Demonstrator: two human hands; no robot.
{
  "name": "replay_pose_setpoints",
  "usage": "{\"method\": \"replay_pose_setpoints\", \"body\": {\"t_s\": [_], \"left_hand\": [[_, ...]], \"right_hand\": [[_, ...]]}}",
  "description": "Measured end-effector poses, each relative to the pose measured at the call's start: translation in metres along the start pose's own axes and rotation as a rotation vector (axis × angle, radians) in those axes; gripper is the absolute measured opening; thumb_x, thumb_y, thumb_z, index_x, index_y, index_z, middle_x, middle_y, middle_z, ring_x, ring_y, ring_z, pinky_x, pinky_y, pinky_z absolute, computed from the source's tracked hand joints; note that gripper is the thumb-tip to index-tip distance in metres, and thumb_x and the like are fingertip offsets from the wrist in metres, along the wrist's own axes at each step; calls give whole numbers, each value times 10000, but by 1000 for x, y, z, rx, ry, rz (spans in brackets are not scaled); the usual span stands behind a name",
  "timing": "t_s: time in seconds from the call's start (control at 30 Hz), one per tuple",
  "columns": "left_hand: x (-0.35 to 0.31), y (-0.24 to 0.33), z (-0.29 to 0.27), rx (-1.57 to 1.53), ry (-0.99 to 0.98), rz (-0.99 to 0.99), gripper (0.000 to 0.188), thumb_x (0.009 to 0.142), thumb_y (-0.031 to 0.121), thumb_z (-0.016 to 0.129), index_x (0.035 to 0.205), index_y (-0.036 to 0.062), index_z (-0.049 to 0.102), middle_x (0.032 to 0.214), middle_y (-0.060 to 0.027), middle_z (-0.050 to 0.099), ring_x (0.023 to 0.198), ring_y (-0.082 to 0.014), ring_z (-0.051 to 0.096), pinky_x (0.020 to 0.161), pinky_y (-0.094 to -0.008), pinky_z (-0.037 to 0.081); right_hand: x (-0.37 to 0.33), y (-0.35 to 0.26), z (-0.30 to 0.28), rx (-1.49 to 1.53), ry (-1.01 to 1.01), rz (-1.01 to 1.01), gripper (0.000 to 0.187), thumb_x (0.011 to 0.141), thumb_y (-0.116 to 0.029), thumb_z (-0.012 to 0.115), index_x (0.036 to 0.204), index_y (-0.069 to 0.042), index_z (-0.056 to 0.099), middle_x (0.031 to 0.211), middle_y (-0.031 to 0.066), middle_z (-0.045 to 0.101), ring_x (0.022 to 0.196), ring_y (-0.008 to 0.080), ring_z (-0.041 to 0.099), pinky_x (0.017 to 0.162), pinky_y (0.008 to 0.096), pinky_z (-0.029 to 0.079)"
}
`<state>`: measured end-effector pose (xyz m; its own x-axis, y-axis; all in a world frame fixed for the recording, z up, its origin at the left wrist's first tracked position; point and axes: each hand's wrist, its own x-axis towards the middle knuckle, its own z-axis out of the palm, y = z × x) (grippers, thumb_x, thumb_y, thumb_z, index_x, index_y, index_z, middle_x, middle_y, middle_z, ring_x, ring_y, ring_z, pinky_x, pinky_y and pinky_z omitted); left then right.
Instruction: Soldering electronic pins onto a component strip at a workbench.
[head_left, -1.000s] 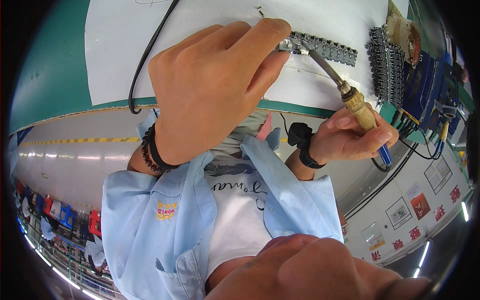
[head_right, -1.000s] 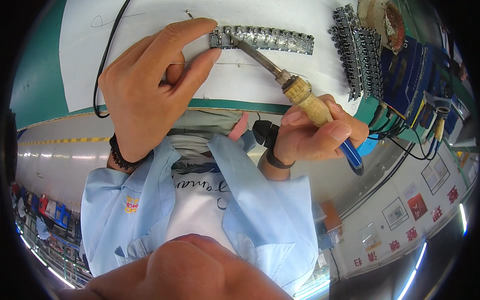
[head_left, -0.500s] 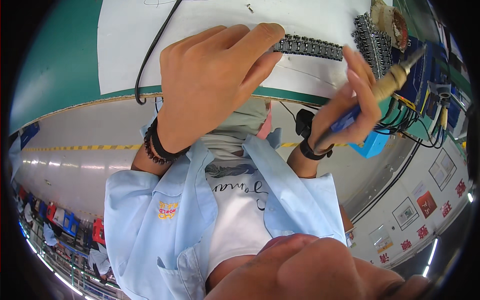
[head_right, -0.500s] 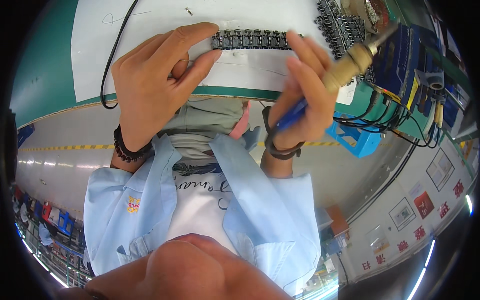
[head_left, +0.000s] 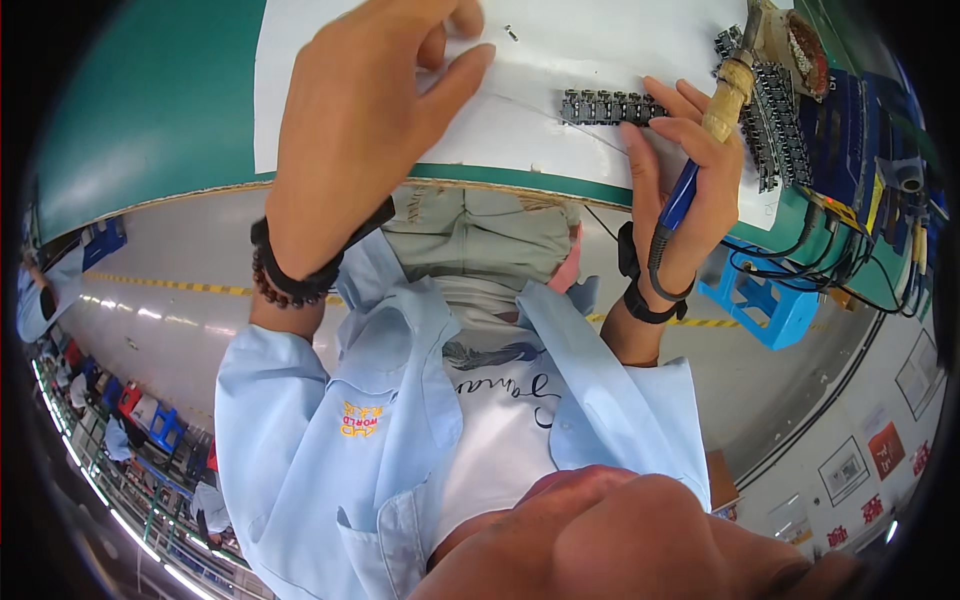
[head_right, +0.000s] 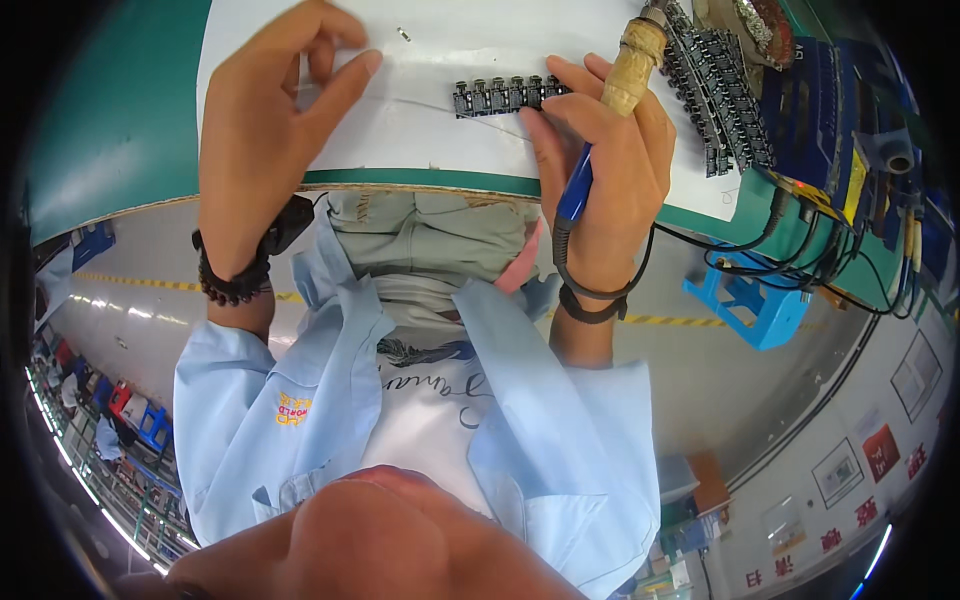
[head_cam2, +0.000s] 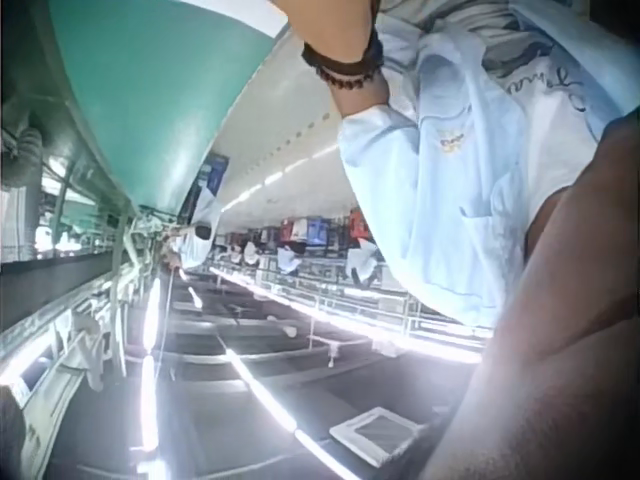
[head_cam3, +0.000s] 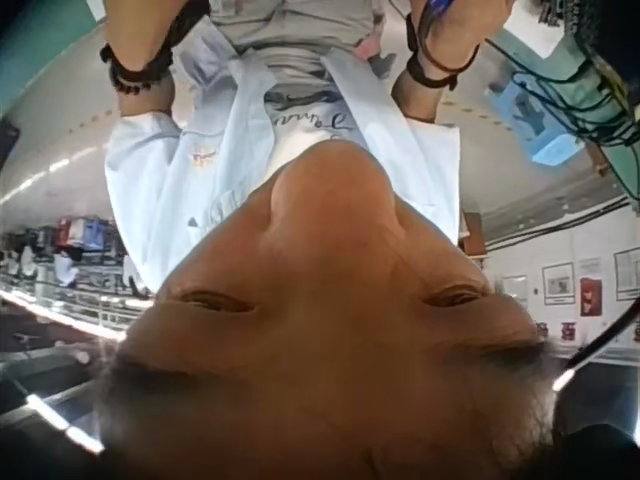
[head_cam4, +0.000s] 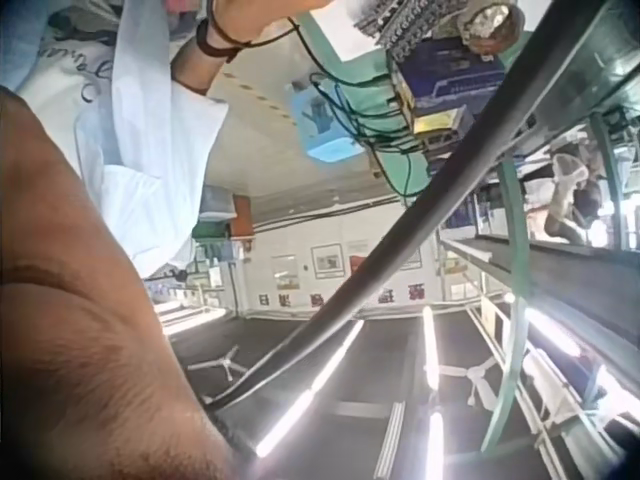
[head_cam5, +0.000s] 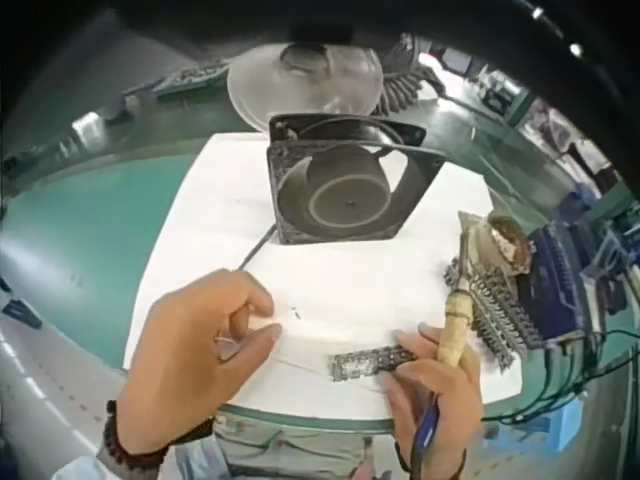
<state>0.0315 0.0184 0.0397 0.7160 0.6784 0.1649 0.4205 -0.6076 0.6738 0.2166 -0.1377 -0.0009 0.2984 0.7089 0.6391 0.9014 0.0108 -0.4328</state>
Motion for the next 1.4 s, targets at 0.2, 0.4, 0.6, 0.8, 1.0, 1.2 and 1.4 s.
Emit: {"method": "replay_pose_setpoints", "body": {"t_s": [0.2, 0.4, 0.6, 0.8, 1.0, 1.2, 1.4], "left_hand": [[17, 16, -6, -33, 20, 53, 206, 798, -3, 745, 993, 24, 684, 862, -134, 631, 755, -286, 640, 655, -347, 487], [18, 14, -4, -34, -22, 12, 151, 804, -4, 737, 939, 11, 671, 842, -124, 626, 686, -278, 606, 613, -361, 469], [13, 21, 0, -131, -35, -72, 127, 803, -11, 738, 904, 9, 665, 814, -110, 616, 656, -259, 582, 582, -343, 458], [-4, 4, 16, -606, -110, -114, 126, 980, 169, 644, 941, 51, 621, 785, 24, 623, 603, -30, 386, 529, -218, 289], [-4, 6, 13, -969, -279, -208, 156, 981, 207, 645, 990, 51, 644, 858, 11, 660, 653, -4, 446, 531, -183, 295], [-4, 11, 28, -1097, -268, -161, 163, 972, 206, 648, 982, 44, 650, 856, -3, 664, 688, 0, 486, 534, -170, 306], [-3, 26, 37, -1218, -332, -147, 162, 968, 190, 642, 981, 29, 651, 831, -8, 656, 659, -7, 482, 525, -175, 314]], "right_hand": [[-3, 2, 3, 24, 24, -9, 355, 656, -7, 856, 913, -72, 619, 1016, 79, 756, 1033, 287, 671, 904, 374, 479], [-2, 1, 2, 35, 30, -20, 353, 654, -10, 855, 915, -72, 625, 1023, 72, 756, 1022, 281, 672, 893, 373, 479], [-2, 2, 1, 35, 21, -35, 349, 656, -9, 856, 915, -63, 628, 1021, 75, 755, 1005, 280, 673, 871, 366, 494], [-5, 3, 2, 97, 70, -40, 365, 659, -5, 866, 917, -49, 612, 1014, 111, 753, 994, 301, 669, 831, 368, 527], [-13, 4, -6, 294, 125, -21, 383, 782, 12, 802, 999, -55, 495, 1023, 225, 728, 1043, 357, 662, 935, 439, 498], [-15, 10, -8, 447, 190, -33, 409, 801, 0, 803, 1013, -47, 457, 1004, 254, 721, 1033, 377, 661, 881, 446, 535], [-14, 12, -16, 557, 191, 7, 336, 944, -194, 697, 1064, -63, 412, 1013, 277, 703, 1022, 386, 666, 892, 476, 544]]}}
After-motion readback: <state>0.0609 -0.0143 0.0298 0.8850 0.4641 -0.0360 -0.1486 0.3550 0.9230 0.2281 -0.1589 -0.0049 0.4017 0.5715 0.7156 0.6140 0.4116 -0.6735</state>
